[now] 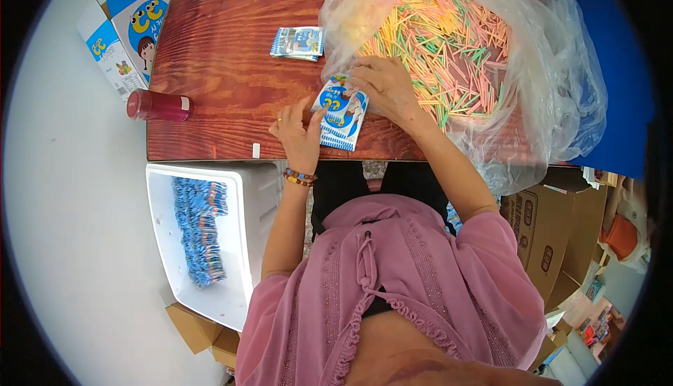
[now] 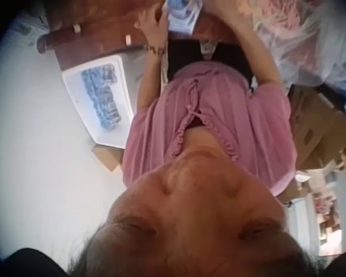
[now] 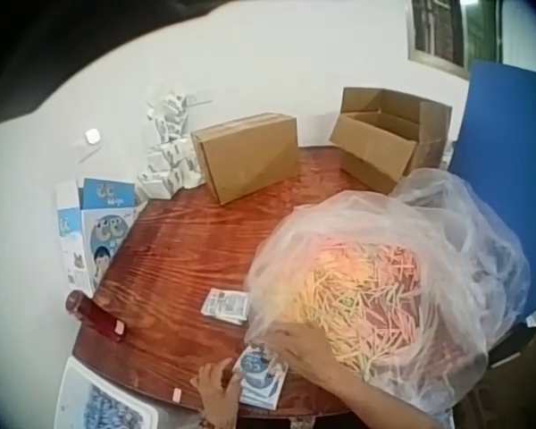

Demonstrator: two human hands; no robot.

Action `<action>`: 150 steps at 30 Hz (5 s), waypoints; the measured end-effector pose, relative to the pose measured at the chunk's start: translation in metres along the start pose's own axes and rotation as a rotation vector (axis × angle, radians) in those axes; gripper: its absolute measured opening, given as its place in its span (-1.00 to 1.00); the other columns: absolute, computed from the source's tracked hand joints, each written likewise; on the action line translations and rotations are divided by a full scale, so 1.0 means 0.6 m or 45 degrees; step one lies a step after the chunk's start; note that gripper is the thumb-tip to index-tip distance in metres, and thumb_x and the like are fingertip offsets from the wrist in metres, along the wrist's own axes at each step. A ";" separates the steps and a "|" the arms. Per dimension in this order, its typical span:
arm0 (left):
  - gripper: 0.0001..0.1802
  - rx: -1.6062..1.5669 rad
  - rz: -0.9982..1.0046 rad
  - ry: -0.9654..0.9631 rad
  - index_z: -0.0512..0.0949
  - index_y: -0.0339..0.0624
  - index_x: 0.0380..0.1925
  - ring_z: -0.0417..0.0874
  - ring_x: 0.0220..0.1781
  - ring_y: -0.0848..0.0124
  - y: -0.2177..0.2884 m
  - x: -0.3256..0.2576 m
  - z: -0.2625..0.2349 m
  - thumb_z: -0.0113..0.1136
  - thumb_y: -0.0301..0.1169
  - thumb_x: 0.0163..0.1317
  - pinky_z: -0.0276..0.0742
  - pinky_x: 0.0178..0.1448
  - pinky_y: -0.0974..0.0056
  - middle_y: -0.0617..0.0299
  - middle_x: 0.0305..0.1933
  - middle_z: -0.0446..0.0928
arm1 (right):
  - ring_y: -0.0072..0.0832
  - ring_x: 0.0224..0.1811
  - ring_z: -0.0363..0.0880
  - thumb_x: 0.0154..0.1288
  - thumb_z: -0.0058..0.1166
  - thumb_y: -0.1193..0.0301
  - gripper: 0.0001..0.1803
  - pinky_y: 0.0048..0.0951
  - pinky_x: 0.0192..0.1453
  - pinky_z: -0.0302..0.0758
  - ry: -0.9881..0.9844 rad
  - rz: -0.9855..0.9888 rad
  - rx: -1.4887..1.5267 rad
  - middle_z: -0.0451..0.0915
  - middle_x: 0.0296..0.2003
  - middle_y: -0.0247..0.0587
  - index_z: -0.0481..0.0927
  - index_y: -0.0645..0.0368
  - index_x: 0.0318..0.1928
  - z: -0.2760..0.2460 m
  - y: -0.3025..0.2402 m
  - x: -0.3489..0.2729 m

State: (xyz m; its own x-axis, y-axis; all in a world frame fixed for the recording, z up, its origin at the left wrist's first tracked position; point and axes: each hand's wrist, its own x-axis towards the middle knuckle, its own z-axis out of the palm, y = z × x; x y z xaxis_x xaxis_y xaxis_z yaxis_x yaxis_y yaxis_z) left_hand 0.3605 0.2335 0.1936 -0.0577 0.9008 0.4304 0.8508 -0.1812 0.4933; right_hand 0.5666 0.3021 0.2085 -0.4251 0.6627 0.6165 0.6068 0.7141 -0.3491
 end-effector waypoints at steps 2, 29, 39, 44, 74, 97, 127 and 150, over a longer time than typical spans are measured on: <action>-0.75 -0.336 -0.148 0.083 0.59 -0.17 -0.16 0.57 -0.16 0.41 0.014 0.017 0.001 0.31 -0.38 0.14 0.31 0.07 0.22 0.25 -0.12 0.55 | -0.47 -0.12 0.57 0.29 0.09 0.44 -0.86 -0.41 -0.13 0.43 -0.025 0.544 0.734 0.62 -0.39 -0.34 0.68 0.16 -0.23 -0.004 0.005 -0.007; -0.87 -1.641 -0.819 -0.030 0.62 -0.34 -0.25 0.58 -0.37 0.63 0.114 0.005 0.048 0.19 -0.48 0.29 0.48 -0.30 0.49 0.29 -0.31 0.64 | -0.71 -0.30 0.54 0.19 0.22 0.51 -0.83 -0.60 -0.17 0.47 -0.146 0.993 1.312 0.67 -0.35 -0.34 0.67 0.32 -0.20 -0.074 -0.018 -0.065; -0.87 -1.605 -0.795 -0.012 0.62 -0.33 -0.25 0.58 -0.36 0.64 0.127 0.004 0.042 0.18 -0.48 0.30 0.47 -0.28 0.49 0.30 -0.32 0.63 | -0.74 -0.30 0.51 0.21 0.18 0.52 -0.85 -0.60 -0.18 0.46 -0.024 0.981 1.519 0.63 -0.38 -0.40 0.65 0.32 -0.21 -0.075 -0.018 -0.054; -0.87 -1.766 -0.915 -0.033 0.64 -0.31 -0.25 0.52 -0.35 0.70 0.124 0.001 0.044 0.21 -0.48 0.28 0.44 -0.31 0.52 0.37 -0.30 0.61 | -0.78 -0.33 0.46 0.23 0.18 0.51 -0.85 -0.64 -0.22 0.42 -0.118 0.966 1.222 0.61 -0.41 -0.44 0.65 0.31 -0.22 -0.068 -0.017 -0.064; -0.85 -2.197 -1.222 -0.526 0.57 -0.16 -0.15 0.67 -0.12 0.42 0.117 0.011 0.039 0.15 -0.41 0.33 0.62 0.01 0.22 0.24 -0.15 0.64 | -0.21 0.30 0.30 0.18 0.23 0.30 -0.53 -0.23 0.37 0.20 -0.291 0.318 1.043 0.38 0.24 -0.16 0.55 0.08 0.13 -0.095 -0.014 -0.062; -0.86 -2.153 -1.261 -0.204 0.61 -0.09 -0.21 0.61 -0.21 0.55 0.140 -0.011 0.041 0.19 -0.30 0.32 0.49 -0.24 0.38 0.38 -0.22 0.63 | -0.31 -0.20 0.54 0.12 0.21 0.32 -0.71 -0.33 -0.08 0.45 -0.282 0.931 -0.135 0.55 -0.31 -0.22 0.58 0.24 -0.21 -0.179 0.124 -0.107; -0.88 -2.187 -1.282 -0.229 0.64 -0.07 -0.25 0.62 -0.22 0.54 0.125 -0.019 0.042 0.18 -0.32 0.33 0.50 -0.26 0.38 0.39 -0.22 0.64 | -0.39 -0.24 0.55 0.37 -0.08 0.37 -0.73 -0.37 -0.12 0.45 -0.187 1.190 0.199 0.56 -0.32 -0.14 0.45 0.22 0.01 -0.143 0.161 -0.147; -0.79 -2.161 -1.262 -0.287 0.58 -0.11 -0.12 0.59 -0.18 0.50 0.124 -0.025 0.050 0.16 -0.28 0.35 0.46 -0.23 0.39 0.32 -0.13 0.63 | -0.47 -0.20 0.50 0.41 -0.04 0.42 -0.79 -0.44 -0.11 0.44 0.119 0.973 0.455 0.54 -0.25 -0.23 0.47 0.23 -0.02 -0.113 0.119 -0.139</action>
State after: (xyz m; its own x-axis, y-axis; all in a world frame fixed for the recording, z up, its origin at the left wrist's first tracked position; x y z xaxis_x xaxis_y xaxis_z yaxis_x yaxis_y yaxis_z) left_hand 0.4403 0.2183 0.2014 0.0567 0.9053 -0.4209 -0.7259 0.3268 0.6052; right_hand 0.6909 0.2825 0.1800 0.0821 0.9818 0.1711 0.4494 0.1167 -0.8857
